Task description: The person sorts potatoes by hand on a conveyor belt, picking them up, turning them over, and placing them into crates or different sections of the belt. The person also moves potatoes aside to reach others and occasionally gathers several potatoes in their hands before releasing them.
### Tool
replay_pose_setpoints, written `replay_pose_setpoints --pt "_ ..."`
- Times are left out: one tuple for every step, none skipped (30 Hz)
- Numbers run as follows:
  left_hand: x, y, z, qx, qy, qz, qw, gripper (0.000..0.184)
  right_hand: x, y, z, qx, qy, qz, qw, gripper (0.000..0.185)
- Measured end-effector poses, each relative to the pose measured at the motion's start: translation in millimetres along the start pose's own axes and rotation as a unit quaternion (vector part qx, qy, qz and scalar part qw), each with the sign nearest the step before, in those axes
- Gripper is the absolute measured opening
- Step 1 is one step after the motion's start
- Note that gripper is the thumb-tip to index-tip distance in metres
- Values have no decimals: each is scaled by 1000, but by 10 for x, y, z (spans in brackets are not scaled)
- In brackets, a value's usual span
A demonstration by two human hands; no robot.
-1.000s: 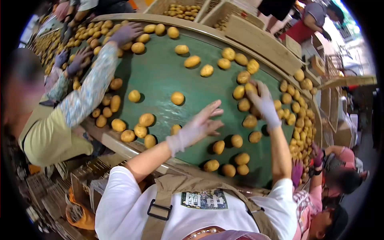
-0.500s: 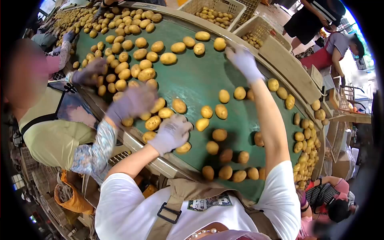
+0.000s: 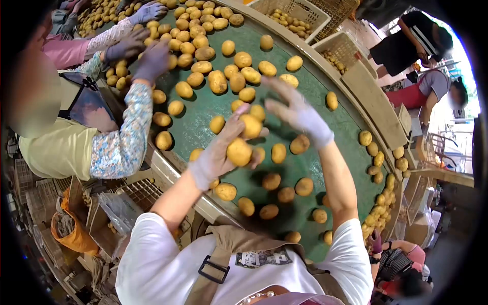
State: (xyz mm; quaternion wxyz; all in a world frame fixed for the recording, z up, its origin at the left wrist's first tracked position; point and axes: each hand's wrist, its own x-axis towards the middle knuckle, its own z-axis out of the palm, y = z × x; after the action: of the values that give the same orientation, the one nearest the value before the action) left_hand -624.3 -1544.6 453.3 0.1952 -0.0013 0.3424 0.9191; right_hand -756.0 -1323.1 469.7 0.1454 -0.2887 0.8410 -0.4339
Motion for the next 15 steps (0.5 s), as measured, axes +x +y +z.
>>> replay_pose_setpoints --pt "14 -31 16 -165 18 -122 978 63 73 63 7 -132 72 76 986 73" --pt "29 -103 13 -221 6 -145 964 56 242 208 -30 -263 142 145 943 75" --pt "-20 -143 107 -258 -5 -139 956 55 377 440 -74 -318 210 168 909 80" --pt "-93 -190 196 -296 -14 -133 946 55 507 652 -111 -278 227 222 907 80" --pt "-139 -245 226 -350 -36 -143 925 55 587 754 -103 -276 210 247 905 75" --pt "-169 -281 228 -366 -55 -144 918 57 645 727 -96 -272 193 271 903 71" --pt "-224 -261 216 -363 -35 -148 919 58 683 690 -72 -285 175 260 906 66" --pt "-265 -254 202 -361 -13 -151 920 59 659 669 -30 -297 153 249 909 61" --pt "-283 -260 145 -366 -3 -153 918 60 555 650 61 -336 161 197 907 54" --pt "-318 -288 71 -371 8 -157 915 61 441 659 140 -355 176 143 907 52" --pt "-337 -297 14 -376 16 -160 912 62 261 643 167 -372 143 113 910 51" --pt "-346 -282 -4 -383 11 -152 911 63 112 542 150 -389 113 81 911 50" --pt "-362 -269 -1 -390 5 -145 909 64 21 610 130 -385 105 58 915 49" --pt "-393 -252 -9 -399 0 -139 906 65 -25 652 101 -368 109 72 921 49" --pt "-396 -260 -28 -454 -53 -129 880 68 -66 612 74 -351 115 85 925 49"
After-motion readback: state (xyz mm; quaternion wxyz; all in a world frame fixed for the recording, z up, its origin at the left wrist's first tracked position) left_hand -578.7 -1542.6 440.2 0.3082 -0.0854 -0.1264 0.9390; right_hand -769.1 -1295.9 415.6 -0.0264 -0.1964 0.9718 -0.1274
